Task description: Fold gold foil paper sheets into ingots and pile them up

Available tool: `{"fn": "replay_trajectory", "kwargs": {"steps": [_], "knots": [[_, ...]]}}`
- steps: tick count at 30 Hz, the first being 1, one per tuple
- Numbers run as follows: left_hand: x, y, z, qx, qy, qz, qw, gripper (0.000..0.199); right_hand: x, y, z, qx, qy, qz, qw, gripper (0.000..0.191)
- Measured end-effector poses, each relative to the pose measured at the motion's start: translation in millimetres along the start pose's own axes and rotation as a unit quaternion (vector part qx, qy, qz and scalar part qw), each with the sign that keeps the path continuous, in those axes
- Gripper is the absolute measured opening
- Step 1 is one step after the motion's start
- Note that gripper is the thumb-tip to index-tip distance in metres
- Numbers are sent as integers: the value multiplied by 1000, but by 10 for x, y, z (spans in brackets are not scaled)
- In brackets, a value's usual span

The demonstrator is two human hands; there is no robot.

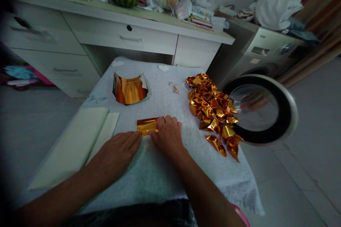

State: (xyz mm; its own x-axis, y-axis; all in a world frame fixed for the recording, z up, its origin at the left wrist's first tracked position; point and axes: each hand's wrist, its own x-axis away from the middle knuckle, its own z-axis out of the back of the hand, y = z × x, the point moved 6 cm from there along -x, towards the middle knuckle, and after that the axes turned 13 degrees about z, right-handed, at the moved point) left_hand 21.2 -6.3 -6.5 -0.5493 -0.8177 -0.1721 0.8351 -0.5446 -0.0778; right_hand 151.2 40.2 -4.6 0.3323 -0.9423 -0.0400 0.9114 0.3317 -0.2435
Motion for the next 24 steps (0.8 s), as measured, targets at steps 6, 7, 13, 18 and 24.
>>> {"fn": "replay_trajectory", "kwargs": {"steps": [6, 7, 13, 18, 24], "knots": [[-11, -22, 11, 21, -7, -6, 1000, 34, 11, 136, -1, -5, -7, -23, 1000, 26], [-11, -27, 11, 26, -6, -5, 1000, 33, 15, 161, 3, -4, -5, -25, 1000, 27], [9, -56, -39, 25, -15, -10, 1000, 36, 55, 317, 29, -2, -5, -45, 999, 29], [18, -97, -20, 33, -30, 0, 999, 37, 80, 432, 36, -18, 4, -57, 998, 29], [23, -159, 32, 27, -40, 22, 999, 32, 86, 509, 56, -30, -3, -60, 998, 27]]}}
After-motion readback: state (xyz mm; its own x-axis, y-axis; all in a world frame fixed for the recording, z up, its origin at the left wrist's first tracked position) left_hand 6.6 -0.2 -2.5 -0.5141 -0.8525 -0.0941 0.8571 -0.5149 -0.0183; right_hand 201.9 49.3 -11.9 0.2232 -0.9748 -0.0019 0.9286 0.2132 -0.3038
